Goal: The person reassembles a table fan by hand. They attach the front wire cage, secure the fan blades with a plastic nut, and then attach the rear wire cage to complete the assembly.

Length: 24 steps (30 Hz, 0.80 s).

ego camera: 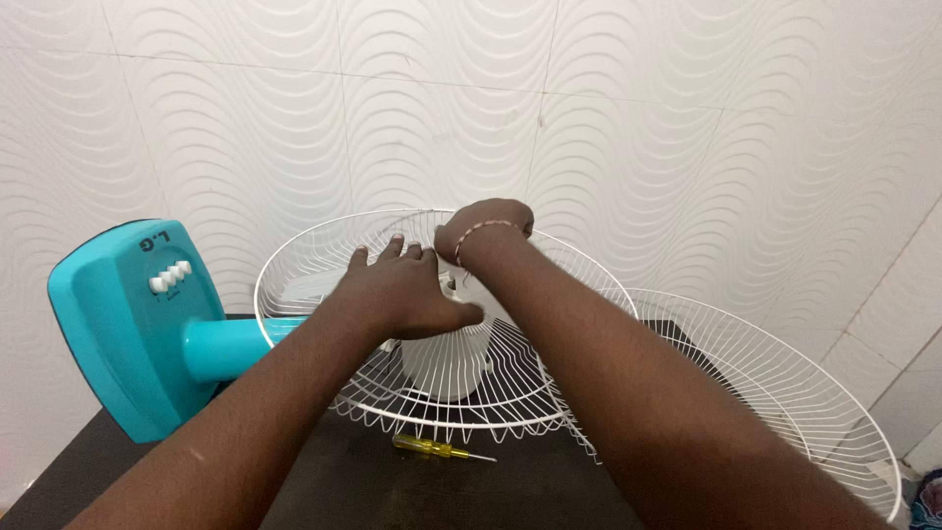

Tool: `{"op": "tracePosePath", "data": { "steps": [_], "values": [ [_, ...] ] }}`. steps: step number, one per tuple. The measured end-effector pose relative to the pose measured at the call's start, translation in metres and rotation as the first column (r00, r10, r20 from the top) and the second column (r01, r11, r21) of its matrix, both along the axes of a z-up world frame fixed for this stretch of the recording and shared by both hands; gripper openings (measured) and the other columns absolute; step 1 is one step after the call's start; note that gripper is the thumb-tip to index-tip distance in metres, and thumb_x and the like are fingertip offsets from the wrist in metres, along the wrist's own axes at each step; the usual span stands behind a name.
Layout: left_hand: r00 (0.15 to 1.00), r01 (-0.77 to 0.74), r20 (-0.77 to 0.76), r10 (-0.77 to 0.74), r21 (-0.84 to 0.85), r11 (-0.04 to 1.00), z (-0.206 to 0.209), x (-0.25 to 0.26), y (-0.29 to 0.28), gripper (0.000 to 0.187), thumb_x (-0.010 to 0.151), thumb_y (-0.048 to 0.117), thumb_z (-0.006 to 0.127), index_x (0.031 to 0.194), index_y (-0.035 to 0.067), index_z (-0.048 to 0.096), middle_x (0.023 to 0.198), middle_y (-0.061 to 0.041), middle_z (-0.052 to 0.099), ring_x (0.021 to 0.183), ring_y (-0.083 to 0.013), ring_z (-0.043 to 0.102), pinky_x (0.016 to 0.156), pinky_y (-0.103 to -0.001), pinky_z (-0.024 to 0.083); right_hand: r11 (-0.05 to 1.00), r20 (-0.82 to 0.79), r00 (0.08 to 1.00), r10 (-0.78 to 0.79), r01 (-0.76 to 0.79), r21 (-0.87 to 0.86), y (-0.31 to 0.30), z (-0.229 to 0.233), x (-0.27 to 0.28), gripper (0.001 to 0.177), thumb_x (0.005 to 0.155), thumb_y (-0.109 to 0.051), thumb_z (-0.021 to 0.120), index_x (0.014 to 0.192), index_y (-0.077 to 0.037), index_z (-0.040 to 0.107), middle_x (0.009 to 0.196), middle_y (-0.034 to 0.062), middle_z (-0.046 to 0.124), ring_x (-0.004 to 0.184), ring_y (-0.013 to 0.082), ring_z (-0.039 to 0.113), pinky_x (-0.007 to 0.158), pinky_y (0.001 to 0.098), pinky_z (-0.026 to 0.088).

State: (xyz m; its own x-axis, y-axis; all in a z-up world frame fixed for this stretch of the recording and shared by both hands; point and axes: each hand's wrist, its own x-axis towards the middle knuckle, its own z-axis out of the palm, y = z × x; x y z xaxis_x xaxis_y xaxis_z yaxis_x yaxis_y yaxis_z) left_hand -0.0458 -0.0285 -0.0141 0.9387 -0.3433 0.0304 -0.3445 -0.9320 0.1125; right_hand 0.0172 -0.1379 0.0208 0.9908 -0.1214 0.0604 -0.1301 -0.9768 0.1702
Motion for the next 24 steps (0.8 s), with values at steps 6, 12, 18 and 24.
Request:
{"op": "tracePosePath", "data": {
  "steps": [6,12,18,24],
  "values": [
    [0.992,-0.067,0.109,0.062,0.036,0.997,-0.002,-0.014,-0.014,0.141,0.063,0.104,0.048,0.158,0.002,0.03,0.167,-0.022,0.021,0.159,-0.04,0.004,0.12,-0.072,0.002,0.999,-0.124,0.992,0.015,-0.018,-0.029,0.002,0.011,-0.016,0.072,0.1,-0.071,0.034,0.122,-0.017,0.076,0.113,0.007,0.078,0.107,0.021,0.075,0.091,0.0427,0.055],
    [0.996,-0.074,0.049,0.072,0.028,0.997,0.003,-0.012,-0.022,0.137,0.062,0.099,0.059,0.159,0.007,0.029,0.168,-0.026,0.015,0.158,-0.0419,0.004,0.117,-0.078,0.002,0.996,-0.088,0.992,0.093,-0.094,-0.006,-0.007,0.009,-0.01,0.075,0.099,-0.074,0.032,0.123,-0.018,0.075,0.116,0.0075,0.075,0.115,0.0237,0.07,0.097,0.0444,0.053],
    [0.994,-0.093,-0.049,0.096,0.059,0.994,0.006,0.001,-0.019,0.139,0.057,0.093,0.071,0.161,0.011,0.028,0.169,-0.02,0.019,0.158,-0.0428,0.008,0.116,-0.08,0.007,0.975,0.071,0.989,0.127,-0.111,-0.193,-0.002,-0.012,0.006,0.069,0.104,-0.063,0.031,0.1,-0.016,0.081,0.093,0.0025,0.078,0.091,0.0201,0.071,0.088,0.0431,0.043],
    [0.988,-0.126,-0.096,0.119,-0.07,0.99,0.001,0.015,-0.013,0.122,0.061,0.095,0.062,0.153,0.016,0.051,0.165,-0.023,0.033,0.16,-0.0508,-0.004,0.12,-0.079,0.001,0.959,0.152,0.965,0.212,-0.175,-0.221,-0.005,-0.018,0.011,0.053,0.102,-0.047,0.038,0.094,-0.016,0.08,0.085,0.0031,0.075,0.082,0.0198,0.07,0.084,0.0434,0.042]
  ]
}}
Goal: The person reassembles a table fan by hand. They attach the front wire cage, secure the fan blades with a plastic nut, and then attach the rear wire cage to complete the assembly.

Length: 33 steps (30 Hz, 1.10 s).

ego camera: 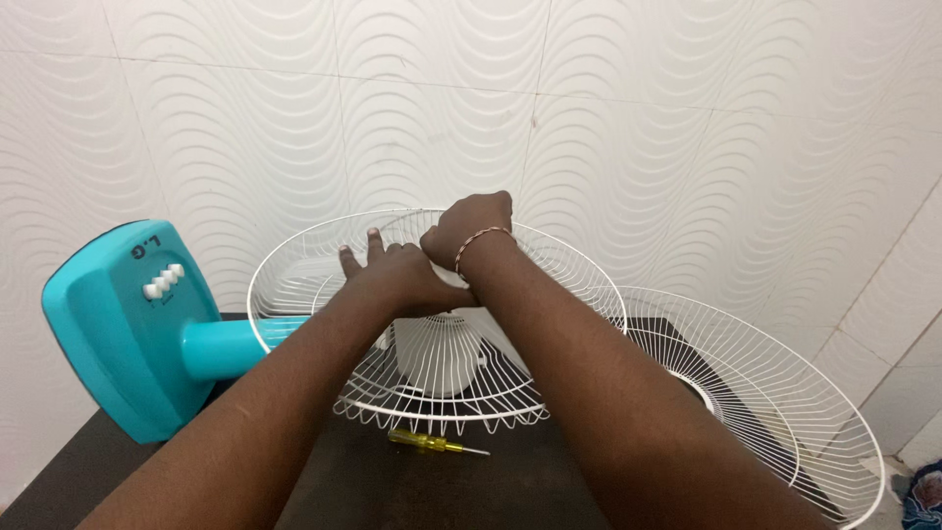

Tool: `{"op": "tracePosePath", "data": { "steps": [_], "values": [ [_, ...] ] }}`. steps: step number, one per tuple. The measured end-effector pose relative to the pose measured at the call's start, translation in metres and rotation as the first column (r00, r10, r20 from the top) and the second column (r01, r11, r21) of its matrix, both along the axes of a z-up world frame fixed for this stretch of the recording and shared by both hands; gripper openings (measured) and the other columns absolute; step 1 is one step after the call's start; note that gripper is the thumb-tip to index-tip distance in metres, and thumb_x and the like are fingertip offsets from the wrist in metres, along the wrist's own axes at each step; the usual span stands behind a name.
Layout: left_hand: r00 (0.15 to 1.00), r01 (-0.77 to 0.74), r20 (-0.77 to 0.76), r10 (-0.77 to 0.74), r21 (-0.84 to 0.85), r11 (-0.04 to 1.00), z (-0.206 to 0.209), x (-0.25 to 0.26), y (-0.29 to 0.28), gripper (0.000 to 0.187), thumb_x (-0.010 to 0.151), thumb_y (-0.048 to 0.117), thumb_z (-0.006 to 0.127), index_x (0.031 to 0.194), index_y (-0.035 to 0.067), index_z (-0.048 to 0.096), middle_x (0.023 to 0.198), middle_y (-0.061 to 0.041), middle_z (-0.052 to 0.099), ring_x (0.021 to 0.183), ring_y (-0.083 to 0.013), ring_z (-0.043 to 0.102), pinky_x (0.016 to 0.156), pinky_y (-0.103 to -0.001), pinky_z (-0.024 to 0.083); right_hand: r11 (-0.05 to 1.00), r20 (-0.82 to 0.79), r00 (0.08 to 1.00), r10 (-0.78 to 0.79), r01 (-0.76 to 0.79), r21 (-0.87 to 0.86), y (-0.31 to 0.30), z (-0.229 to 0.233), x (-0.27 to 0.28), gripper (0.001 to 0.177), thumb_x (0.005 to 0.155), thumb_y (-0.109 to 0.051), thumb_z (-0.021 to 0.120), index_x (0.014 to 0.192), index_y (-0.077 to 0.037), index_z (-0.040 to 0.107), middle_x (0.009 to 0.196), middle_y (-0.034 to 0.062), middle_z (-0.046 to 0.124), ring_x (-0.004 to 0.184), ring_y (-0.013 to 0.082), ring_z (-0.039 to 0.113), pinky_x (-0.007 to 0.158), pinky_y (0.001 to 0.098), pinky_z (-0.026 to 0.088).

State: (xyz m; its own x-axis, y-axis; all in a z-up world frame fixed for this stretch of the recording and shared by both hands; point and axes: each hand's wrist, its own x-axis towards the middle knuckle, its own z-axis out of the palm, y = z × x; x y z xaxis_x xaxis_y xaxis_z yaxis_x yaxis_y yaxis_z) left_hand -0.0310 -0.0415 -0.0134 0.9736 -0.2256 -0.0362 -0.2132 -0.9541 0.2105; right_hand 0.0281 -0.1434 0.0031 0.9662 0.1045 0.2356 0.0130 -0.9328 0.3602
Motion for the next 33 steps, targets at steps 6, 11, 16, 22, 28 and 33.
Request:
{"op": "tracePosePath", "data": {
  "steps": [6,11,16,22,28,33],
  "values": [
    [0.999,0.04,0.023,-0.041,0.034,0.999,-0.005,0.011,0.003,0.136,0.051,0.094,0.069,0.159,0.019,0.037,0.164,-0.024,0.031,0.157,-0.0519,-0.007,0.117,-0.08,0.001,0.994,0.043,0.993,0.107,-0.107,-0.002,-0.009,-0.001,-0.002,0.051,0.101,-0.041,0.038,0.089,-0.014,0.08,0.081,0.0065,0.075,0.078,0.0217,0.07,0.086,0.0436,0.042],
    [0.999,0.05,0.0,-0.05,0.005,0.999,-0.007,0.018,0.008,0.142,0.048,0.091,0.071,0.164,0.026,0.023,0.167,-0.018,0.026,0.156,-0.0525,-0.012,0.115,-0.082,-0.002,0.981,0.128,0.973,0.192,-0.191,-0.02,-0.014,-0.003,0.002,0.052,0.098,-0.043,0.04,0.08,-0.012,0.078,0.075,0.0088,0.073,0.071,0.0243,0.068,0.079,0.0441,0.044],
    [0.996,0.091,0.019,-0.091,0.005,0.996,-0.007,0.021,0.011,0.146,0.048,0.091,0.072,0.165,0.025,0.014,0.167,-0.017,0.025,0.155,-0.0525,-0.012,0.114,-0.083,-0.002,0.974,0.105,0.969,0.225,-0.223,-0.032,-0.018,-0.005,0.006,0.054,0.097,-0.04,0.039,0.072,-0.01,0.076,0.069,0.0104,0.072,0.066,0.0253,0.066,0.078,0.043,0.045],
    [0.993,0.115,0.006,-0.116,0.027,0.993,-0.008,0.028,0.018,0.144,0.049,0.091,0.073,0.163,0.018,0.024,0.164,-0.022,0.032,0.157,-0.0499,-0.008,0.117,-0.08,-0.001,0.959,0.098,0.954,0.284,-0.282,-0.025,-0.022,-0.006,0.013,0.057,0.097,-0.04,0.038,0.069,-0.007,0.075,0.068,0.0126,0.071,0.066,0.0281,0.066,0.08,0.0454,0.046],
    [0.988,0.153,-0.012,-0.152,0.059,0.987,-0.011,0.042,0.027,0.143,0.05,0.09,0.075,0.159,0.008,0.031,0.161,-0.025,0.038,0.159,-0.0458,-0.005,0.12,-0.076,0.001,0.922,0.127,0.913,0.387,-0.388,-0.021,-0.029,-0.007,0.02,0.057,0.095,-0.041,0.04,0.061,-0.007,0.071,0.062,0.0139,0.068,0.062,0.0324,0.064,0.079,0.0474,0.048],
    [0.978,0.208,-0.011,-0.207,0.077,0.975,-0.014,0.056,0.035,0.144,0.05,0.089,0.075,0.16,0.011,0.027,0.161,-0.024,0.038,0.16,-0.0426,-0.006,0.122,-0.072,0.002,0.885,0.144,0.874,0.464,-0.464,-0.034,-0.034,-0.006,0.022,0.058,0.094,-0.042,0.043,0.056,-0.006,0.067,0.056,0.0146,0.064,0.058,0.0348,0.061,0.075,0.048,0.048]
  ]
}}
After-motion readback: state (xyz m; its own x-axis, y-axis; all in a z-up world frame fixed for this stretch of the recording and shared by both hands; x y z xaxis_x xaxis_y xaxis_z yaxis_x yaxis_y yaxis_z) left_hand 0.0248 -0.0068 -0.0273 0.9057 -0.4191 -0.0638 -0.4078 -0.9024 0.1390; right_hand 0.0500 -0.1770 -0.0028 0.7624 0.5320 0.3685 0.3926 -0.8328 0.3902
